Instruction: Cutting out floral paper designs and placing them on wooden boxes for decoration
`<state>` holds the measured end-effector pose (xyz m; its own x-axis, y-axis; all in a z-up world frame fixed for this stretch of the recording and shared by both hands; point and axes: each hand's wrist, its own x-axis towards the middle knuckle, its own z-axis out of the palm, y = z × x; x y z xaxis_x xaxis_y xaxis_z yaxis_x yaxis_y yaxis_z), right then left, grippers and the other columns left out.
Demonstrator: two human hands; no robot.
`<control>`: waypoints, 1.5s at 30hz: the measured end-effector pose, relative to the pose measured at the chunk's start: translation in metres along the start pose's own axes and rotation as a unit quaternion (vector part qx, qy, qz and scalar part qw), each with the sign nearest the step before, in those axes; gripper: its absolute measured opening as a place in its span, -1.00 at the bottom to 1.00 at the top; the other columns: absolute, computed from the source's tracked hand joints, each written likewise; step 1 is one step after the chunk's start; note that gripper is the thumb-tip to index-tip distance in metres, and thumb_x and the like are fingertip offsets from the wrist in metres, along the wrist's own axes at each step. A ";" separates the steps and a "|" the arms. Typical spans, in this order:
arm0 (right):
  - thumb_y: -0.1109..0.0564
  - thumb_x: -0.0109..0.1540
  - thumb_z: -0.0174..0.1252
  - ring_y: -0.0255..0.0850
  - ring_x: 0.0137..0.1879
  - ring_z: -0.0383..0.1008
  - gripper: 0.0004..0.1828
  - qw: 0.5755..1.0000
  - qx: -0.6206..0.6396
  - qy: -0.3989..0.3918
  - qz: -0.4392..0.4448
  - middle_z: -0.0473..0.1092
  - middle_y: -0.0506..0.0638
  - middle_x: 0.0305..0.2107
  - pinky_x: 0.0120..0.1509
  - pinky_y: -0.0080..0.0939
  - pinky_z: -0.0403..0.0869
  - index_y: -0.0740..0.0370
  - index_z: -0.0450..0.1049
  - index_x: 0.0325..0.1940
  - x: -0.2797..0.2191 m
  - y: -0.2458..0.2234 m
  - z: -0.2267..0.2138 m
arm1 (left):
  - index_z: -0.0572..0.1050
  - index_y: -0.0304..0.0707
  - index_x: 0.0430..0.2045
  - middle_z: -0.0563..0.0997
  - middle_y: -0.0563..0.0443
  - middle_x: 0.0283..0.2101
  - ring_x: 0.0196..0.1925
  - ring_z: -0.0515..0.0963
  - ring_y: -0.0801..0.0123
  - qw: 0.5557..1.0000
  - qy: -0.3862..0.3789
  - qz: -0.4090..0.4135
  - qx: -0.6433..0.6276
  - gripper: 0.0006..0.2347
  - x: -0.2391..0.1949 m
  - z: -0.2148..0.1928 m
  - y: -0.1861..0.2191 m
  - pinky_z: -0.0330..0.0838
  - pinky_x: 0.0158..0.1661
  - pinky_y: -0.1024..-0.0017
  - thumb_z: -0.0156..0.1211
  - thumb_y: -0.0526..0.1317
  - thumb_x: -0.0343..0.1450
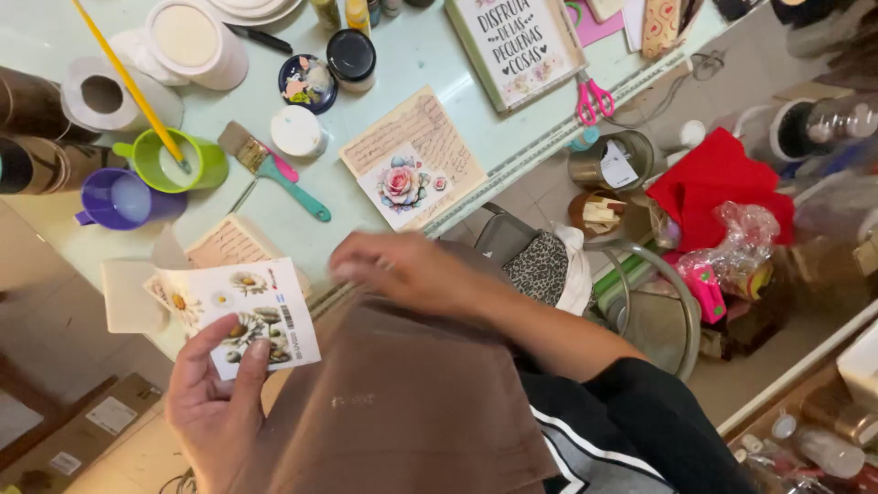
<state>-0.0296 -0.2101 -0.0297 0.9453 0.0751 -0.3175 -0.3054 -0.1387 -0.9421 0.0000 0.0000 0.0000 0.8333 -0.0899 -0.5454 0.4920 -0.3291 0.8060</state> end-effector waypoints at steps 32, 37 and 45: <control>-0.13 0.16 0.01 0.31 -0.29 0.42 -0.56 0.680 -0.572 0.200 0.413 0.41 0.33 -0.41 -0.31 0.25 0.38 0.31 0.26 -0.14 -0.210 0.237 -0.342 | 0.37 -0.21 -0.30 0.43 0.01 -0.20 -0.17 0.27 0.30 0.993 -0.044 0.051 0.098 -0.87 -0.056 0.176 -0.155 0.43 -0.22 0.46 -0.07 -0.39 0.34; -0.09 0.22 0.00 0.29 -0.24 0.45 -0.67 0.708 -0.533 0.263 0.382 0.43 0.32 -0.41 -0.17 0.24 0.38 0.19 0.33 -0.11 -0.331 0.329 -0.345 | 0.43 -0.18 -0.29 0.29 -0.16 -0.25 -0.19 0.42 -0.06 0.980 0.037 0.079 0.181 -0.88 -0.112 0.184 -0.152 0.37 -0.20 0.22 0.04 -0.32 0.34; -0.25 0.02 -0.07 -0.24 -0.56 0.36 -0.27 0.630 -0.706 -0.309 0.089 0.38 -0.03 -0.40 -0.56 -0.22 0.29 -0.14 0.05 0.25 -0.427 0.552 -0.356 | 0.48 -0.13 -0.35 0.48 -0.15 -0.19 -0.19 0.48 0.05 0.943 0.150 -0.181 0.237 -0.84 -0.297 0.238 -0.426 0.32 -0.09 0.27 0.03 -0.22 0.26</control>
<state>-0.5605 -0.6703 -0.3757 0.5515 0.2445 -0.7975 0.4198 -0.9075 0.0121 -0.5174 -0.0570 -0.2357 0.7016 0.3557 -0.6175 0.6491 -0.6765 0.3479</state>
